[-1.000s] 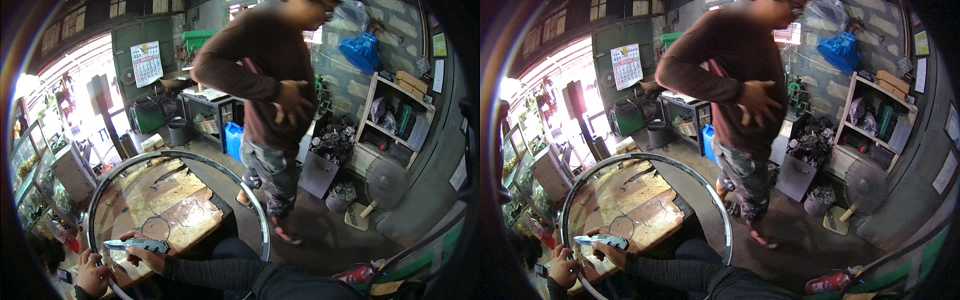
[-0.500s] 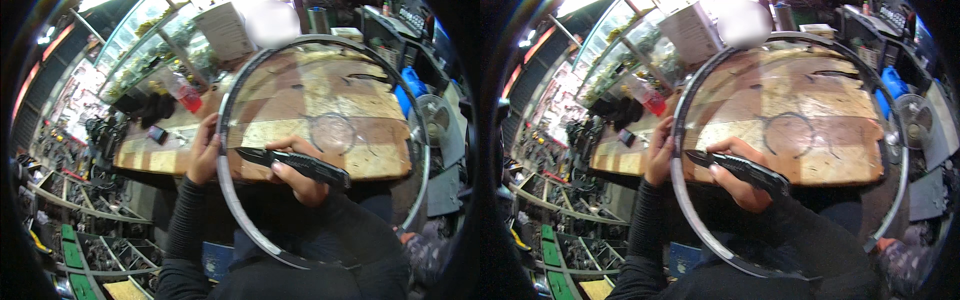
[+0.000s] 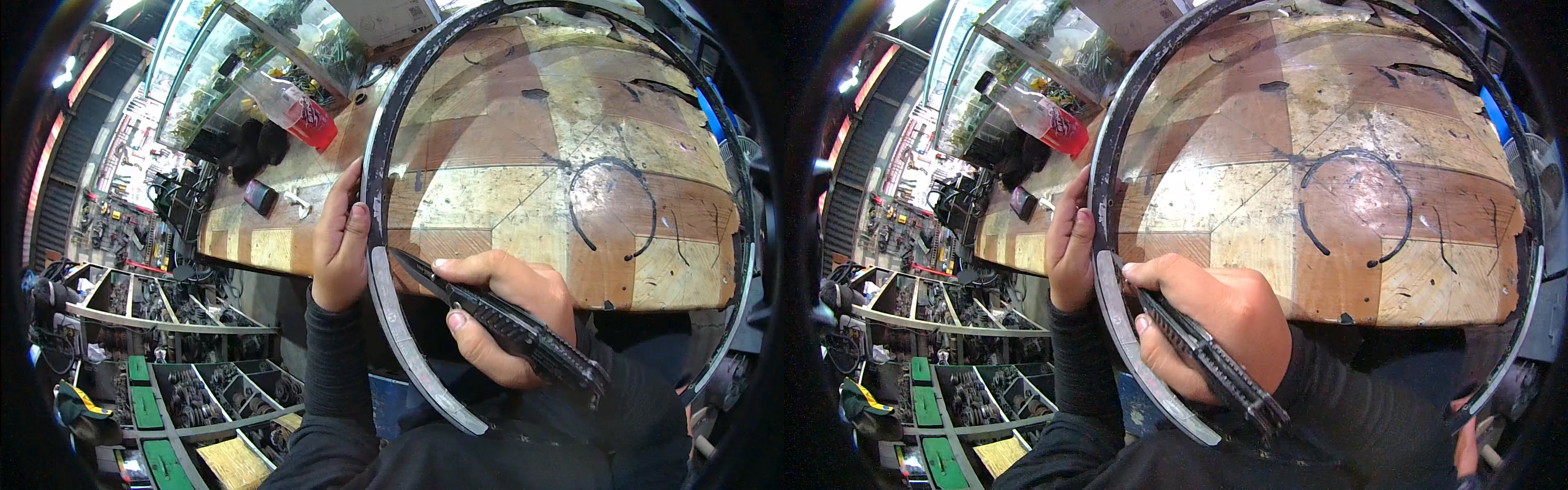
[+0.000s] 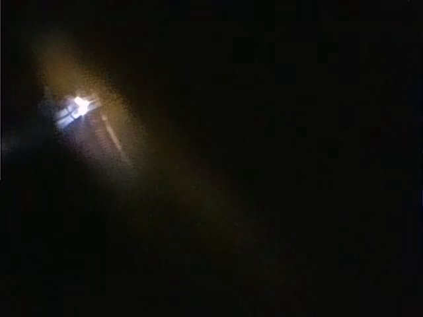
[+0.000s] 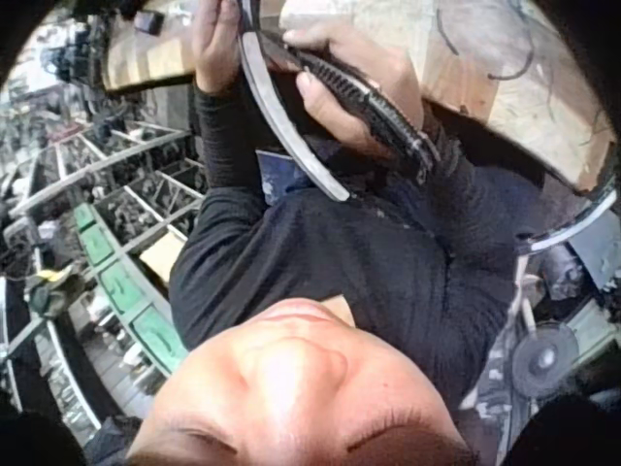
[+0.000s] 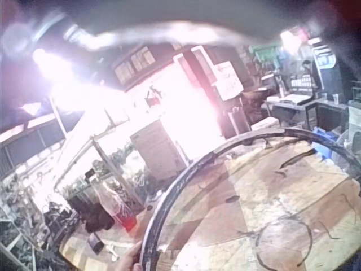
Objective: The person uses a folding knife to scrape and peel adhesive rim tape off a bicycle wheel rim. They rotate the rim and continue removing the tape along its length, occasionally pausing to inspect the blade or the rim surface.
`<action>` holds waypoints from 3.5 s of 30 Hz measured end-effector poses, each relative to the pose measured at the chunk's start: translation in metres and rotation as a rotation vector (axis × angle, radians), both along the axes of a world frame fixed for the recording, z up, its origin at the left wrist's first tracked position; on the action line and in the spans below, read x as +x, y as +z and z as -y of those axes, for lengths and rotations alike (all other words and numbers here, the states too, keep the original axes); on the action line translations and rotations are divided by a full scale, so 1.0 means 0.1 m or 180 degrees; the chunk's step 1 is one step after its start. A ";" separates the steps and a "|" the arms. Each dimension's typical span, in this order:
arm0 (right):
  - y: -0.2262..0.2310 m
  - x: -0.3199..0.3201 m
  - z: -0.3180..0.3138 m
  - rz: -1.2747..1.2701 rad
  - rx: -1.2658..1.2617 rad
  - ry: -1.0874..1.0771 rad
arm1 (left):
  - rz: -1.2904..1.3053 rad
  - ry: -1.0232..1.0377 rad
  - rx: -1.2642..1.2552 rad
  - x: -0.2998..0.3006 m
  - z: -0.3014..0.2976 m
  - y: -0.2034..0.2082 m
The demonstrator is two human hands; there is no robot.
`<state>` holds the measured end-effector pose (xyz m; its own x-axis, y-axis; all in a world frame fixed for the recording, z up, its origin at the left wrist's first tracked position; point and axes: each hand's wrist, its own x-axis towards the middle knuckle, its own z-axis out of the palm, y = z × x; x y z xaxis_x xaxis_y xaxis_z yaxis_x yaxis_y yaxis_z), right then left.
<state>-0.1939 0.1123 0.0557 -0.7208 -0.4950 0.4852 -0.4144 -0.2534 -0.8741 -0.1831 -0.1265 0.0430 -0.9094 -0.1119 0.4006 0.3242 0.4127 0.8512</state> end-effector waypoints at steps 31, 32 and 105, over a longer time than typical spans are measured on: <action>-0.01 0.05 0.09 0.0435 0.0026 0.0078 | 0.0062 -0.0036 -0.0102 -0.01 0.02 0.01; -0.02 0.04 0.09 0.0354 0.0041 0.0074 | 0.0076 -0.0011 -0.0115 0.00 0.02 0.01; -0.05 0.16 0.05 0.0998 -0.0220 0.0240 | 0.0041 -0.0013 -0.0144 -0.03 0.02 0.01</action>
<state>-0.1777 0.1070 0.0507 -0.8030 -0.5262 0.2797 -0.1056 -0.3363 -0.9358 -0.1856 -0.1289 0.0442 -0.9149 -0.0902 0.3935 0.3151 0.4496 0.8358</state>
